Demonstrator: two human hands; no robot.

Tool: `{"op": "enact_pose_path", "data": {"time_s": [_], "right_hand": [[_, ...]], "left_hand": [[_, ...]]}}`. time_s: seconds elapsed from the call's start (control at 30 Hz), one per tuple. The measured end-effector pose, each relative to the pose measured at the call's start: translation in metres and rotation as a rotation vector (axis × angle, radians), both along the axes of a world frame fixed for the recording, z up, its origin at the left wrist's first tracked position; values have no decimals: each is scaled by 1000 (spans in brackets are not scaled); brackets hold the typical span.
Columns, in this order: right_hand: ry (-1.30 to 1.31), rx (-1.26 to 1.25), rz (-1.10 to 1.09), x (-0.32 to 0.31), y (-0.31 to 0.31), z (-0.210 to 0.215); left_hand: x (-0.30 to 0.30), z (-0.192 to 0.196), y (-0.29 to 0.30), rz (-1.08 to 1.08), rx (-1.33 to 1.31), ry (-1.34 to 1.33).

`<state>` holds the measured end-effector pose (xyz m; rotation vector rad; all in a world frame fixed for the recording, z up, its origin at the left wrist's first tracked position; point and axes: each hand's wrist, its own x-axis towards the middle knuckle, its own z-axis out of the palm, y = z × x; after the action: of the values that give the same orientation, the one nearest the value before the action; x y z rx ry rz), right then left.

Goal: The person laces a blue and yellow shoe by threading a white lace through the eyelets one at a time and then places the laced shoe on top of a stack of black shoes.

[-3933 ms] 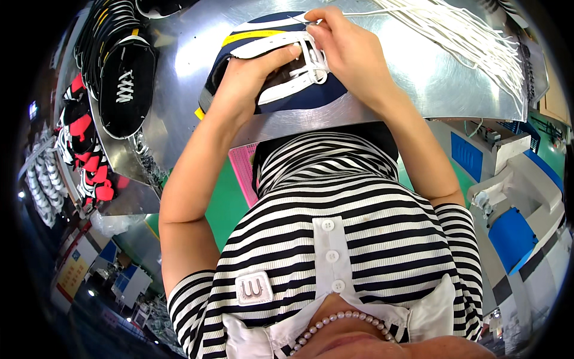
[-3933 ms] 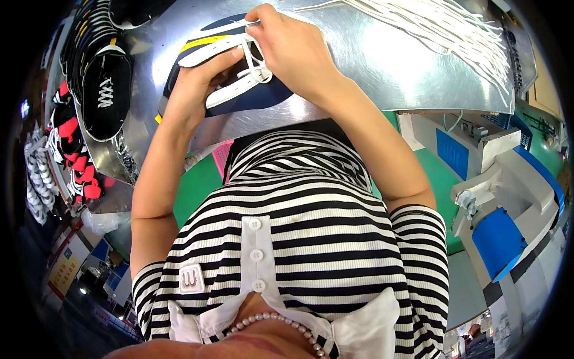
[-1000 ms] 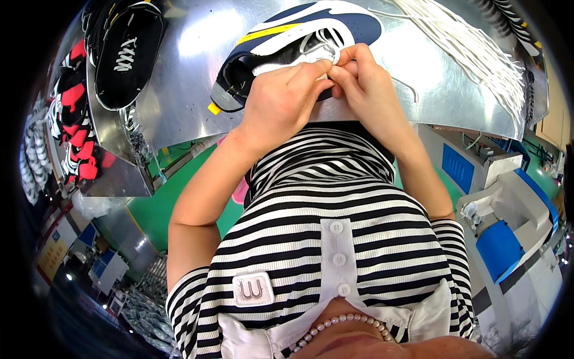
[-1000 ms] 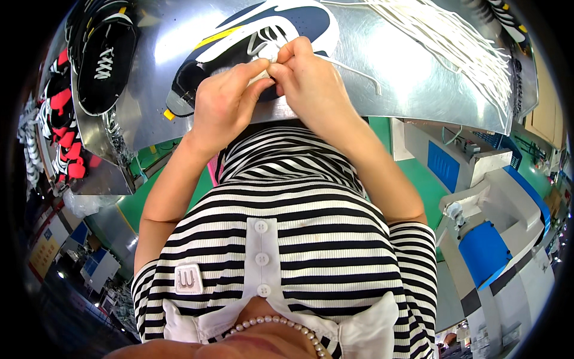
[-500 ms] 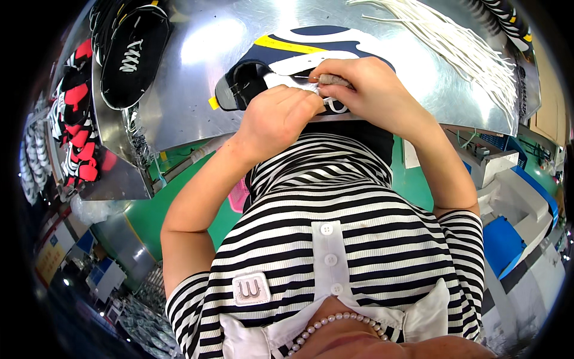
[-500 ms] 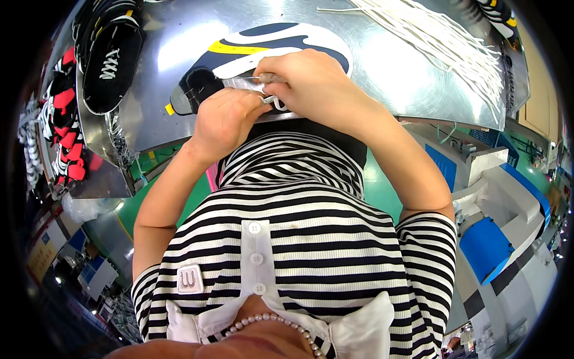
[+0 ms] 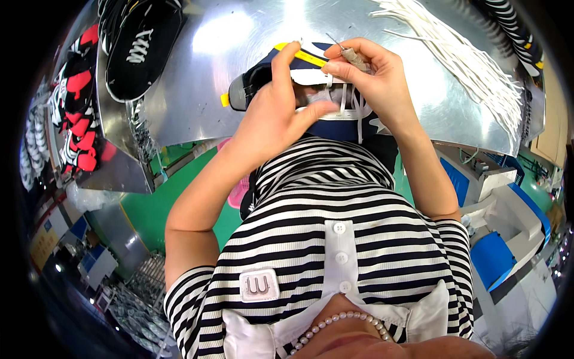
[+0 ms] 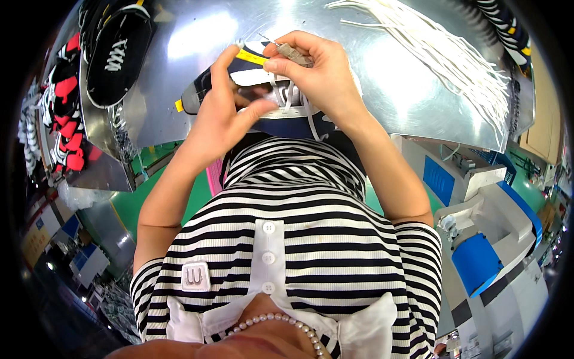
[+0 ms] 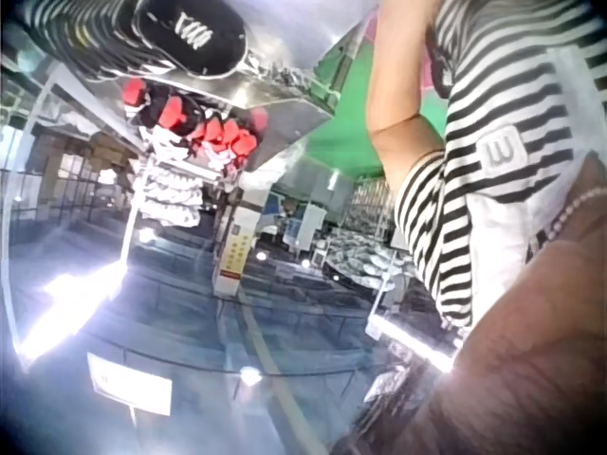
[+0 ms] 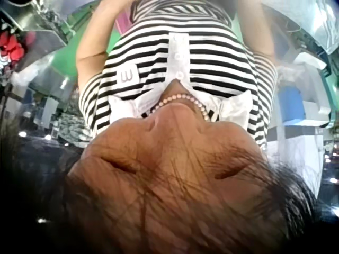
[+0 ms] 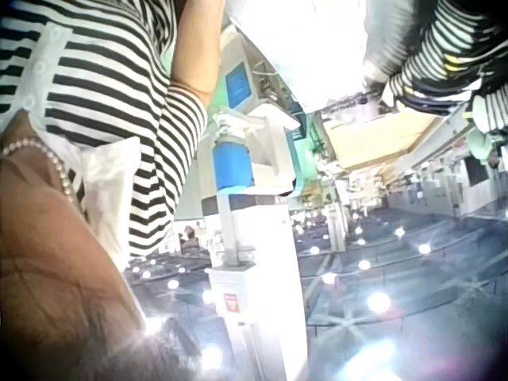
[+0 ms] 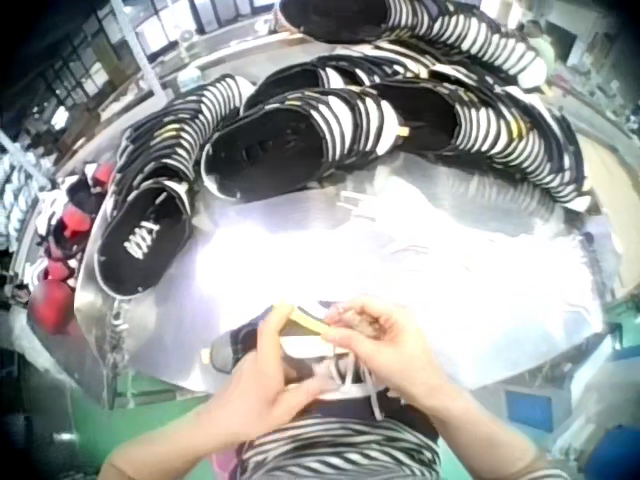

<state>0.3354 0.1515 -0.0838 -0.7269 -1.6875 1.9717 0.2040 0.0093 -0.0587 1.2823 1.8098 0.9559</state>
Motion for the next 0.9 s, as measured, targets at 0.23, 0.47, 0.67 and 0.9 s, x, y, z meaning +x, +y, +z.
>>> {"op": "enact_pose_path", "data": {"time_s": [0.23, 0.47, 0.67, 0.9], "right_hand": [[-64, 142, 28, -1, -12, -3], [-221, 445, 21, 27, -22, 23], [-313, 650, 70, 30, -23, 23], [-364, 704, 84, 29, -20, 24]], "left_hand": [[8, -15, 6, 296, 85, 148], [14, -18, 6, 308, 85, 36], [15, -19, 6, 305, 133, 43], [16, -19, 5, 316, 101, 107]]}}
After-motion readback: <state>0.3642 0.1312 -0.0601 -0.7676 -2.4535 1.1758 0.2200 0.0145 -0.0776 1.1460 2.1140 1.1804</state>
